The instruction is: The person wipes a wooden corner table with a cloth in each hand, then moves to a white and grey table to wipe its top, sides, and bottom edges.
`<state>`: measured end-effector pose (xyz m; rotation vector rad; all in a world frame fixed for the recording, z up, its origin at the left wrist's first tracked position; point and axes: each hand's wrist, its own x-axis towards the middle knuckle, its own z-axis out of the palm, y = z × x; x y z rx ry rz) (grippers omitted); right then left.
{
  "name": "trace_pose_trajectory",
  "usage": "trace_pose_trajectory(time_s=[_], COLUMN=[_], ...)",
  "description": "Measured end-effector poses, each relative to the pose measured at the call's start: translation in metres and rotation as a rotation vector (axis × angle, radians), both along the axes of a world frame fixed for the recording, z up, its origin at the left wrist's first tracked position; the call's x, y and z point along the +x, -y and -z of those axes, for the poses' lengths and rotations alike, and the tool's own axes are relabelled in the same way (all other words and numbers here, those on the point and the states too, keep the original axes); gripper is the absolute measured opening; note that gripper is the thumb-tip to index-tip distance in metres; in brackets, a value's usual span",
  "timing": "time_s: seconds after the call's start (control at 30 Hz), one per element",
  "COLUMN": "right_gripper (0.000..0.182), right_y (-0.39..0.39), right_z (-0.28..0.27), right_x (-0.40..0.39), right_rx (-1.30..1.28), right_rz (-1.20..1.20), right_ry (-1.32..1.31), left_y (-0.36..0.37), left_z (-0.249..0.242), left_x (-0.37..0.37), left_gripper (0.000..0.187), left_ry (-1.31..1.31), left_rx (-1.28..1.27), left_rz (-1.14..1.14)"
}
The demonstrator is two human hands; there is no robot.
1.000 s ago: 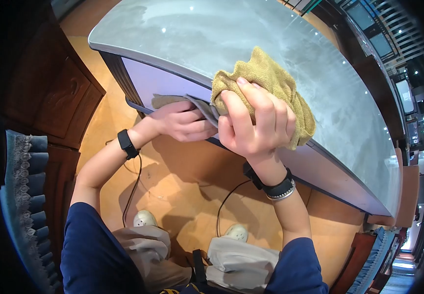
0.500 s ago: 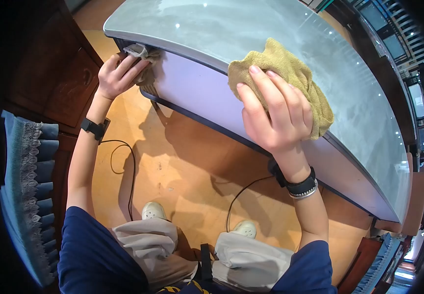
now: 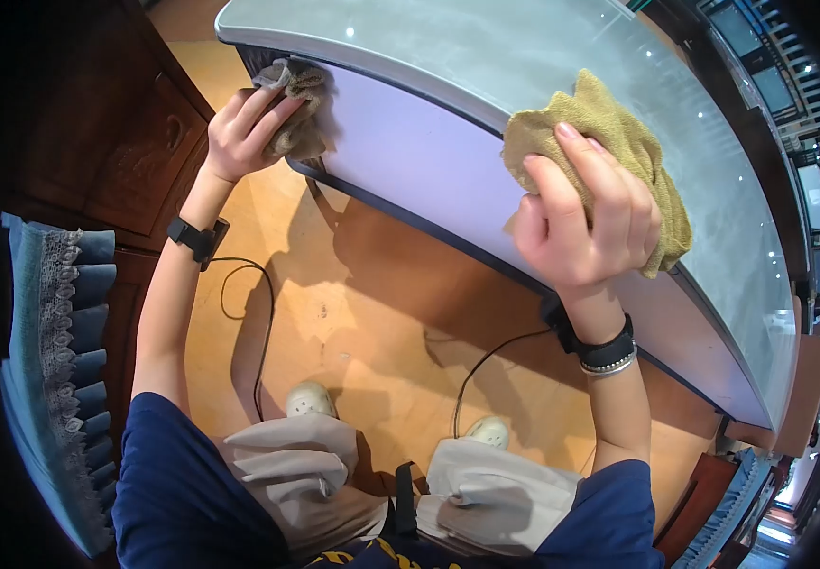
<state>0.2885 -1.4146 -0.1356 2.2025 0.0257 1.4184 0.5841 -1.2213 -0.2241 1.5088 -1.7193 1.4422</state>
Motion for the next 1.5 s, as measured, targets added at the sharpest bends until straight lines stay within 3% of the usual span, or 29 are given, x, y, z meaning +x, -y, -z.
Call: trace_pose_trajectory(time_s=[0.13,0.3,0.53,0.67,0.7,0.8,0.83,0.87,0.9,0.93,0.97,1.07,1.13,1.2,1.33,1.4,1.43,1.5], right_gripper=[0.028,0.028,0.030,0.014,0.010,0.023,0.028,0.037,0.044,0.048,0.048,0.045,0.044,0.043,0.045,0.048,0.048,0.051], right_y=[-0.005,-0.004,-0.004,-0.004,-0.003,-0.013,-0.012,0.000,0.001,0.005,0.007,0.014,0.030,0.051,0.066,0.074,0.077,0.082], right_z=[-0.002,-0.003,-0.001,0.007,0.011,0.041,0.063,0.083,0.093,0.109,0.124,0.172,0.188,0.191,0.176,0.183,0.190,0.200], right_x=[0.002,0.003,0.004,0.007,0.006,0.006,0.003,-0.006,-0.004,-0.017,-0.022,-0.061,-0.094,-0.135,-0.191,-0.212,-0.220,-0.229], right_rx=[0.052,0.050,0.044,-0.006,0.008,0.164,0.249,0.177,-0.145,-0.074,-0.047,0.009,0.035,-0.784,-0.658,-0.283,-0.280,-0.006], right_rz=[0.012,0.000,-0.011,-0.062,-0.122,-0.247,-0.272,-0.195,-0.141,-0.120,-0.132,-0.075,-0.006,0.211,0.374,0.340,0.336,0.298], right_ry=[0.029,0.018,0.039,0.067,0.052,-0.118,-0.211,-0.517,-0.467,-0.660,-0.677,-0.767,-0.845,-1.068,-1.107,-1.085,-1.082,-1.132], left_y=[0.000,-0.003,-0.011,-0.017,-0.017,-0.006,-0.003,0.001,0.007,0.014,0.023,0.050,0.063,0.073,0.075,0.075,0.073,0.074], left_z=[0.029,0.098,0.137,0.156,0.154,0.169,0.162,0.158,0.159,0.162,0.159,0.138,0.144,0.141,0.143,0.154,0.153,0.149], left_x=[-0.006,0.001,-0.007,-0.024,-0.033,-0.055,-0.078,-0.098,-0.112,-0.124,-0.136,-0.167,-0.177,-0.183,-0.174,-0.169,-0.169,-0.173], left_gripper=[0.049,0.051,0.055,0.059,0.060,0.057,0.053,0.049,0.049,0.052,0.055,0.045,0.049,0.053,0.064,0.064,0.064,0.063], left_ry=[-0.109,-0.160,-0.238,-0.319,-0.355,-0.281,-0.381,-0.483,-0.475,-0.580,-0.684,-0.585,-0.587,-0.438,-0.431,-0.367,-0.367,-0.437], left_rx=[0.027,0.165,0.306,0.387,0.508,0.695,0.811,0.930,0.931,0.919,0.908,1.133,1.093,1.094,1.215,1.156,1.160,1.201], left_rz=[0.048,-0.001,0.086,0.028,0.043,0.120,0.151,0.179,0.195,0.220,0.245,0.332,0.388,0.387,0.317,0.324,0.320,0.315])
